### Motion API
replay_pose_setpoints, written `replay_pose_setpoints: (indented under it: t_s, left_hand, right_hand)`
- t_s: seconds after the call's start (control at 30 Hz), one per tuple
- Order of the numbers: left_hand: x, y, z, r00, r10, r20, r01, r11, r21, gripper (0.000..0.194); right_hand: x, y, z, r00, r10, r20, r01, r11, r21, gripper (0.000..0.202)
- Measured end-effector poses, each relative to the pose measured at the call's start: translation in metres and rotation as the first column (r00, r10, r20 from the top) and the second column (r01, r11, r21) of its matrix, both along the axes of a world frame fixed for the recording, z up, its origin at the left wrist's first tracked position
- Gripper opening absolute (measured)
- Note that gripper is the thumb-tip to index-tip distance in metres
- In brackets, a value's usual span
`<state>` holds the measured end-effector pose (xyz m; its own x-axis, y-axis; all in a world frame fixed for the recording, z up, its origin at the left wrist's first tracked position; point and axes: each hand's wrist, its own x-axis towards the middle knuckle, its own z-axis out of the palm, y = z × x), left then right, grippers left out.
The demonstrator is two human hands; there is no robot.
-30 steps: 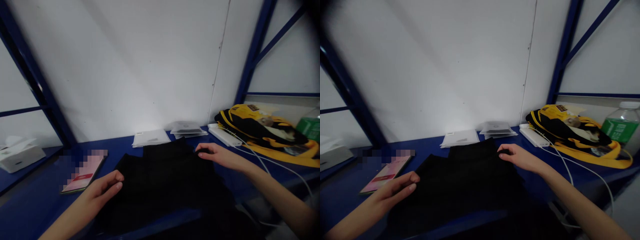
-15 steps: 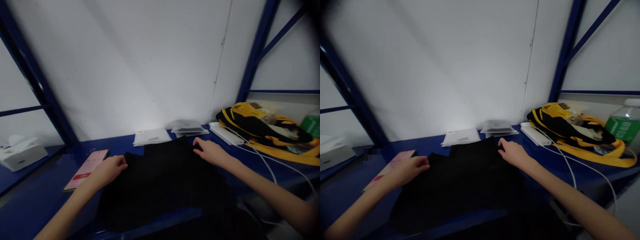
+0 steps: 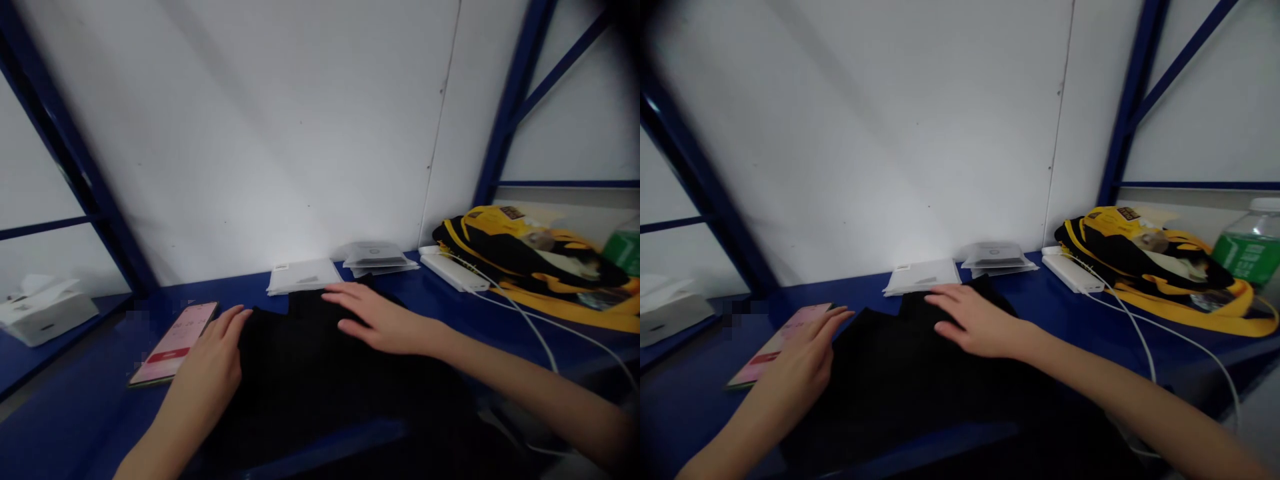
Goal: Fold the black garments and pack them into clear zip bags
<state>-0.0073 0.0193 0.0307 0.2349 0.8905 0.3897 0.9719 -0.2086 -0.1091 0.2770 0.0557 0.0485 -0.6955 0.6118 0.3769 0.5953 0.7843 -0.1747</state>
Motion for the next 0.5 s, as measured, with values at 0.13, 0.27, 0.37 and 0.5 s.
replay_pose_setpoints:
  t_s: [0.13, 0.27, 0.37, 0.5]
  left_hand:
    - [-0.003, -0.019, -0.011, 0.982, -0.188, 0.002, 0.187, 0.977, -0.102, 0.052]
    - [-0.013, -0.032, -0.014, 0.989, -0.147, 0.009, 0.143, 0.95, -0.276, 0.058]
    - [-0.018, -0.035, -0.012, 0.991, -0.134, -0.005, 0.125, 0.94, -0.318, 0.064]
    - [-0.015, -0.032, -0.01, 0.994, -0.063, -0.092, 0.039, 0.969, -0.245, 0.063]
  right_hand:
    - [-0.033, 0.004, -0.005, 0.971, 0.236, 0.036, -0.228, 0.961, -0.155, 0.056]
    - [-0.049, 0.021, -0.023, 0.954, 0.278, 0.11, -0.236, 0.927, -0.291, 0.064]
    - [-0.052, 0.027, -0.035, 0.949, 0.284, 0.139, -0.218, 0.907, -0.361, 0.068]
    - [-0.052, 0.025, -0.039, 0.955, 0.273, 0.117, -0.21, 0.899, -0.384, 0.067]
